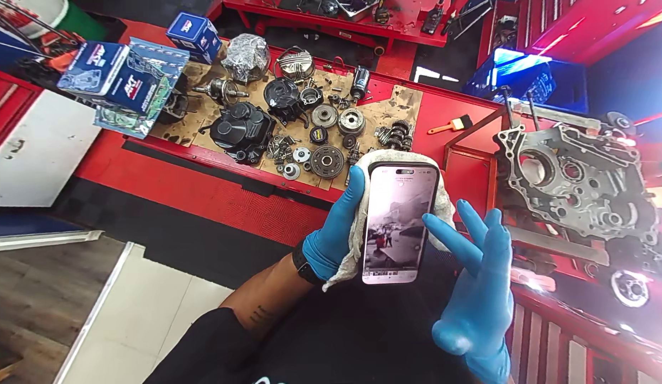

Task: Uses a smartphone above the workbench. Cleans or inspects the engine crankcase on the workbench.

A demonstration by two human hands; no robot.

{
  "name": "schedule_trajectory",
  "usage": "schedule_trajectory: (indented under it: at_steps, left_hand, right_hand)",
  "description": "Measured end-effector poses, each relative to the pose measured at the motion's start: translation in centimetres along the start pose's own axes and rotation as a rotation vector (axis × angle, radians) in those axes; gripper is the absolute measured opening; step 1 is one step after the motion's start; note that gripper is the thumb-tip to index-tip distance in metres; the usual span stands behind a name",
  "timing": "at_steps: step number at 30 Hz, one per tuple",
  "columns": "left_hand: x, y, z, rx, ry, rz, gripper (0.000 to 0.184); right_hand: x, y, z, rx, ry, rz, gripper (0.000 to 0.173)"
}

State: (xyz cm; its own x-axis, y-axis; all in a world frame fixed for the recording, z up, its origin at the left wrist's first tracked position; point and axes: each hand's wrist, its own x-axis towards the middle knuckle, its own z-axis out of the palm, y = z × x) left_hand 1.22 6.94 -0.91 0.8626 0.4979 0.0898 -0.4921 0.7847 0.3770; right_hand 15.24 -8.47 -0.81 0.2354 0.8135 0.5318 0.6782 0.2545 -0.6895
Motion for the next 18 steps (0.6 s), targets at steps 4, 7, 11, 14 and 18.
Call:
schedule_trajectory:
  at_steps: [4, 7, 11, 14, 18]
  left_hand:
    - [-0.09, 0.0, 0.06, 0.0, 0.012, -0.001, 0.052]
    - [-0.16, 0.11, 0.19, -0.019, 0.015, -0.003, 0.051]
    - [-0.28, 0.33, 0.21, -0.005, 0.017, 0.007, 0.052]
    - [-0.4, 0.4, 0.32, 0.004, 0.025, 0.006, 0.052]
    - [-0.49, 0.35, 0.34, 0.005, 0.054, -0.025, 0.055]
  right_hand:
    - [0.0, -0.07, 0.04, -0.002, 0.002, -0.001, 0.098]
    - [-0.08, -0.04, 0.03, 0.005, 0.01, 0.006, 0.098]
    - [-0.37, 0.28, 0.12, 0.017, 0.016, 0.037, 0.095]
    - [-0.74, 0.27, 0.33, -0.001, 0.056, 0.063, 0.08]
    - [-0.59, 0.21, 0.56, 0.019, 0.18, 0.077, 0.07]
